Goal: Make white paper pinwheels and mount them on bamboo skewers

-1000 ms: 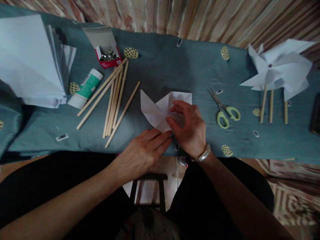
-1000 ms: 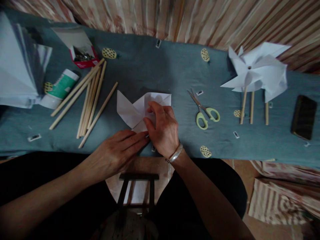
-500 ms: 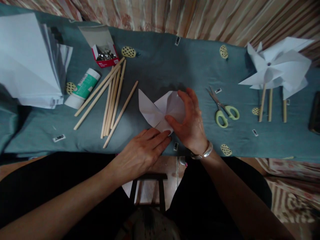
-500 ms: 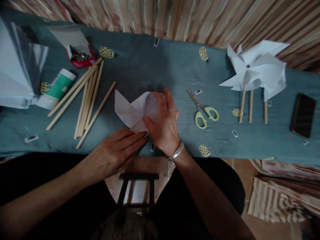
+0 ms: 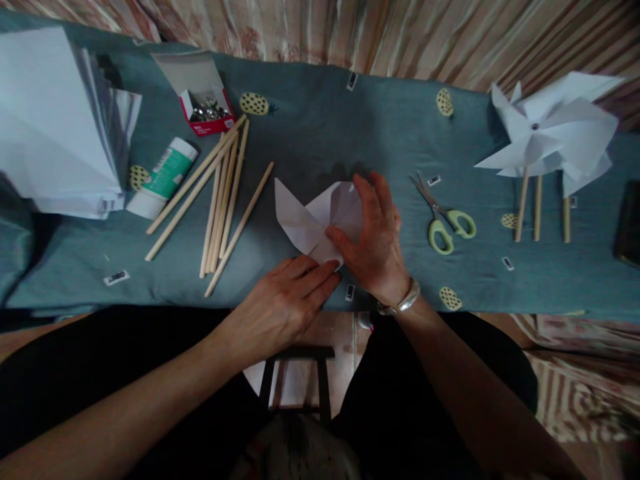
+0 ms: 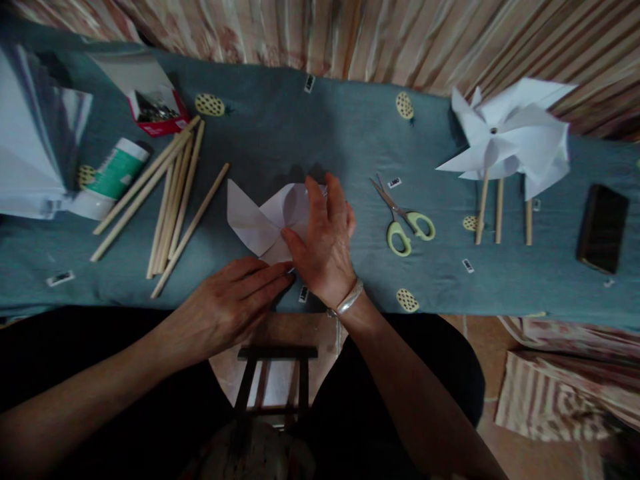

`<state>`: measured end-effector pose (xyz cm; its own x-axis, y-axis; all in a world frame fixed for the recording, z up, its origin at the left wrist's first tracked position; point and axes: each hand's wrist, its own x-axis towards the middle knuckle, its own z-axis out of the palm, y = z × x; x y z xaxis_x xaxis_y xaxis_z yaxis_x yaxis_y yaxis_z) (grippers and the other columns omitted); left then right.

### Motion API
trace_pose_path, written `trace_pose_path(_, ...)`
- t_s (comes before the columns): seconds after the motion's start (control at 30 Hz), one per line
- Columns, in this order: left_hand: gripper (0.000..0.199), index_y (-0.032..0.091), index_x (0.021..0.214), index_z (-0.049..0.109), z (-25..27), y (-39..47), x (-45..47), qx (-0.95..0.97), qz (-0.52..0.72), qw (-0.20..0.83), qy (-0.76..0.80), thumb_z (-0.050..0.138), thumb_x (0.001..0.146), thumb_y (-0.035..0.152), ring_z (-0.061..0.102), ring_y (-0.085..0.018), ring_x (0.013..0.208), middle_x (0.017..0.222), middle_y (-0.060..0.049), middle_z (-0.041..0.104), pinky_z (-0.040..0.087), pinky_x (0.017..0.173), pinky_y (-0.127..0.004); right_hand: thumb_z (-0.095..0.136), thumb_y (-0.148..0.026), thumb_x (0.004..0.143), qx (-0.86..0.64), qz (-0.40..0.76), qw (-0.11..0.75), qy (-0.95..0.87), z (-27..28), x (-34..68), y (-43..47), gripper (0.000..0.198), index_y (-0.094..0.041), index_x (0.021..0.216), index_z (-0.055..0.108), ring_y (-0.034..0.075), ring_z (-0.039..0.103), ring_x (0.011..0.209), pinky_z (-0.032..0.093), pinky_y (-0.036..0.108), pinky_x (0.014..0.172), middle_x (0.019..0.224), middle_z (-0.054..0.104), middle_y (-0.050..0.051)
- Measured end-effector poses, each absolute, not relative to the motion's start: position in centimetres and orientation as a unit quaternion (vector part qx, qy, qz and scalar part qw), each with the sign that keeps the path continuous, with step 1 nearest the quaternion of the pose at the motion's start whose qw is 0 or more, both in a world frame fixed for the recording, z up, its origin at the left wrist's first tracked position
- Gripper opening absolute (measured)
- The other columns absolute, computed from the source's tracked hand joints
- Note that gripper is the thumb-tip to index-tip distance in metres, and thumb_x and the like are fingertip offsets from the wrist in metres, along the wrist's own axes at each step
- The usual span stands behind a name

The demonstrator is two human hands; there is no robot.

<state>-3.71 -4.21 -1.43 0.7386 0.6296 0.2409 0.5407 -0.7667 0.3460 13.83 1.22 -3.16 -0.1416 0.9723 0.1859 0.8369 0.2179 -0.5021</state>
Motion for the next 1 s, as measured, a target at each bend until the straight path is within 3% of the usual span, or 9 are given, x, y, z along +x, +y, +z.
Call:
trace_pose_path(0.3, 0.031, 0.003, 0.121, 0.059, -1.3, -4.2, -3.8, 0.922, 0.180, 0.131, 0.318, 0.048, 0.093, 0.011, 0.062, -0.027, 0.096, 0.121, -0.015, 0.068, 0.059, 0.080, -0.042, 0.056, -0.026, 0.085, -0.598, 0.135, 0.248, -0.750, -3.4, 14.0, 1.0, 0.066, -0.027, 0.145, 0.030, 0.026, 0.027, 0.148, 0.027, 0.054, 0.117, 0.156, 0.032, 0.012)
trace_pose_path(0.77, 0.031, 0.006, 0.121, 0.058, -1.0, -4.2, -3.7, 0.926, 0.144, 0.129, 0.325, 0.044, 0.094, 0.011, 0.062, -0.026, 0.098, 0.118, -0.016, 0.068, 0.058, 0.079, -0.042, 0.060, -0.023, 0.084, -0.614, 0.170, 0.239, -0.733, -2.9, 13.6, 0.9, 0.067, -0.022, 0.145, 0.034, 0.029, 0.018, 0.151, 0.021, 0.054, 0.119, 0.159, 0.028, 0.015)
trace_pose_path(0.87, 0.031, 0.006, 0.122, 0.058, -1.0, -4.2, -3.8, 0.926, 0.148, 0.125, 0.323, 0.045, 0.095, 0.012, 0.062, -0.026, 0.100, 0.125, -0.017, 0.066, 0.058, 0.081, -0.042, 0.062, -0.030, 0.085, -0.609, 0.174, 0.259, -0.729, -2.9, 14.4, 1.3, 0.066, -0.014, 0.144, 0.037, 0.030, 0.023, 0.150, 0.023, 0.055, 0.118, 0.157, 0.030, 0.020)
trace_pose_path(1.0, 0.031, 0.004, 0.122, 0.059, -1.1, -4.2, -3.9, 0.930, 0.154, 0.108, 0.315, 0.048, 0.094, 0.011, 0.062, -0.026, 0.101, 0.128, -0.016, 0.065, 0.057, 0.086, -0.040, 0.054, -0.038, 0.090, -0.588, 0.157, 0.306, -0.733, -3.0, 16.3, 2.5, 0.060, -0.013, 0.143, 0.039, 0.027, 0.029, 0.148, 0.028, 0.054, 0.118, 0.156, 0.034, 0.019)
